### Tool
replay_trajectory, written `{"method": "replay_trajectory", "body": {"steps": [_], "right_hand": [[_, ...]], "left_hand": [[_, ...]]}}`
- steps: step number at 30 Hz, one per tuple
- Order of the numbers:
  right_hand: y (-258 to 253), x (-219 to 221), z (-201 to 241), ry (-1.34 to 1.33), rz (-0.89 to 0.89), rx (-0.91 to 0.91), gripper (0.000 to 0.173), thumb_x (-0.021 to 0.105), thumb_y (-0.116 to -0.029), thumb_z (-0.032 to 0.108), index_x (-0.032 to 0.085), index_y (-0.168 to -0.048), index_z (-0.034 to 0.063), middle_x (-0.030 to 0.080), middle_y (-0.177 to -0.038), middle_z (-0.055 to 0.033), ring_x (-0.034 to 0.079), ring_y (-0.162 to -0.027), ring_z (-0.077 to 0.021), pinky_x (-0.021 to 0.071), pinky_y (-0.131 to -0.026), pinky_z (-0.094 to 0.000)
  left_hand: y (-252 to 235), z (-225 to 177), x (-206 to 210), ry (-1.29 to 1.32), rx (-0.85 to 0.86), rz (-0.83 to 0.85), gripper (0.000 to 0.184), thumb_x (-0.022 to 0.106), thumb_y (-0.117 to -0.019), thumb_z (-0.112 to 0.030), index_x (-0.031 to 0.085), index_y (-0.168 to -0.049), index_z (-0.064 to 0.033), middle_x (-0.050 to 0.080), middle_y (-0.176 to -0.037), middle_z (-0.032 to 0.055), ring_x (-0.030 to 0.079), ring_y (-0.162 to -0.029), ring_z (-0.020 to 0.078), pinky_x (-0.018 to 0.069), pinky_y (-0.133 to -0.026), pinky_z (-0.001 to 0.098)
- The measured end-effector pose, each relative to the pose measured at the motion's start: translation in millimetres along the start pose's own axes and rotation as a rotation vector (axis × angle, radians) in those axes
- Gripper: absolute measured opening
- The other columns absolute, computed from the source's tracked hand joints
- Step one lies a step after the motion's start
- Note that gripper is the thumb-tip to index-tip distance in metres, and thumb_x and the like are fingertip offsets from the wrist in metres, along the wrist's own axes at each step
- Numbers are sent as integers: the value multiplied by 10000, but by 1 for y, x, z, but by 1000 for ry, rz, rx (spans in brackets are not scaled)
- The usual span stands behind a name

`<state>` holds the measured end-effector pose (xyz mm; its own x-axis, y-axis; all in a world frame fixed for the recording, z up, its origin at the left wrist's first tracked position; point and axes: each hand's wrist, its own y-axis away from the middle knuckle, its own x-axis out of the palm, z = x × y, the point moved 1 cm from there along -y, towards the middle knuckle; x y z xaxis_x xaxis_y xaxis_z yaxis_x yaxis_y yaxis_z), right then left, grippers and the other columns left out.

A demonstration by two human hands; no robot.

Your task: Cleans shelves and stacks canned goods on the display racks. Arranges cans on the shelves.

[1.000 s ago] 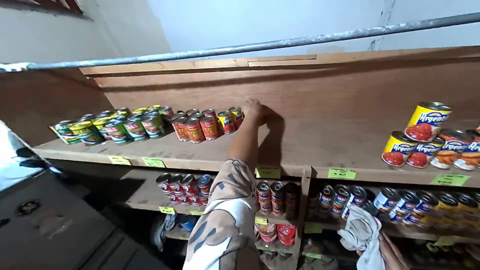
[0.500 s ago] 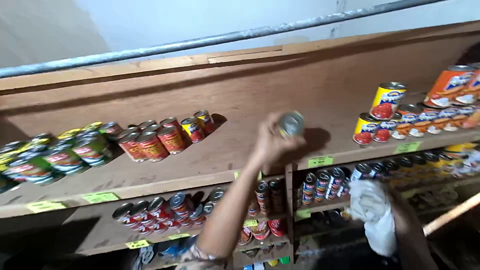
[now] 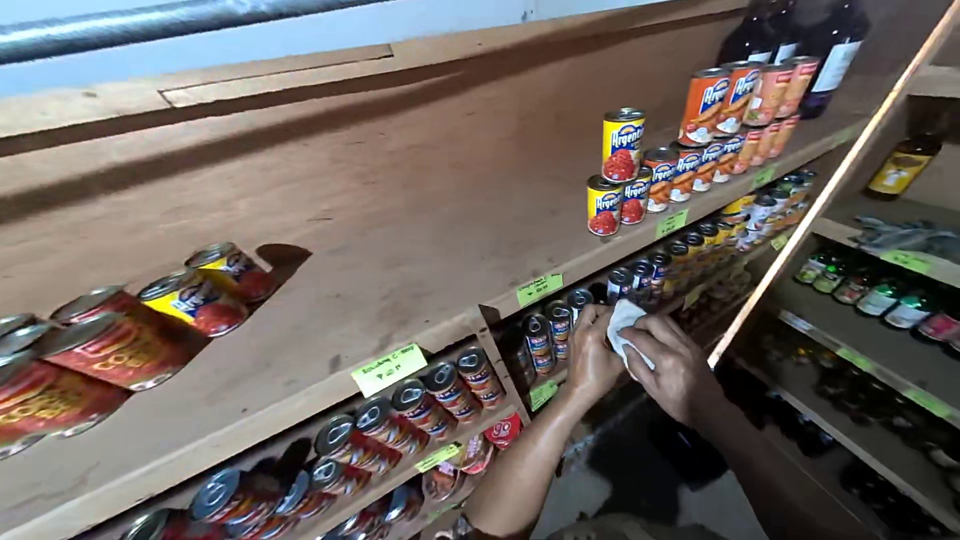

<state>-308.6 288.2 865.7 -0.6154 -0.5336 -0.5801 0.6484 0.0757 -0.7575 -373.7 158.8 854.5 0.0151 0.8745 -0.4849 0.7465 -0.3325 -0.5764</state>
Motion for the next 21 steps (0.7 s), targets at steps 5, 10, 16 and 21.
{"method": "replay_trajectory", "body": {"steps": [5,10,16,21], "right_hand": [[2,-34,-35,141,282,145,187,618,-930,46,741,-1051,-24,699,-1071,-255,694,-1002,-439,591,-795,-555],[2,-34,-35,43,97,69,204,649,-935,121,766,-1057,7,725,-1052,-207,713,-992,-372,600,-840,-489],[10,-22,-57,96,242,-188,169,632,-928,97,761,-1031,63,718,-1023,-142,703,-942,-323,607,-785,-400],[25,-15,-40,200,237,155,158,661,-869,56,719,-956,-63,695,-939,-238,728,-815,-381,607,-647,-482]], "left_hand": [[3,5,3,35,-73,177,652,898,-668,-112,699,-1285,-39,665,-1208,185,661,-1091,248,545,-967,378],[2,0,17,35,-84,188,546,890,-682,-167,731,-1178,-1,667,-1159,179,653,-1065,259,539,-950,408],[3,-4,19,-1,-101,313,492,892,-678,-177,745,-1115,-5,681,-1145,159,667,-1047,241,550,-939,400],[5,-5,32,-200,-3,185,583,875,-663,-109,736,-1227,-55,691,-1164,188,669,-1091,343,565,-915,476]]}}
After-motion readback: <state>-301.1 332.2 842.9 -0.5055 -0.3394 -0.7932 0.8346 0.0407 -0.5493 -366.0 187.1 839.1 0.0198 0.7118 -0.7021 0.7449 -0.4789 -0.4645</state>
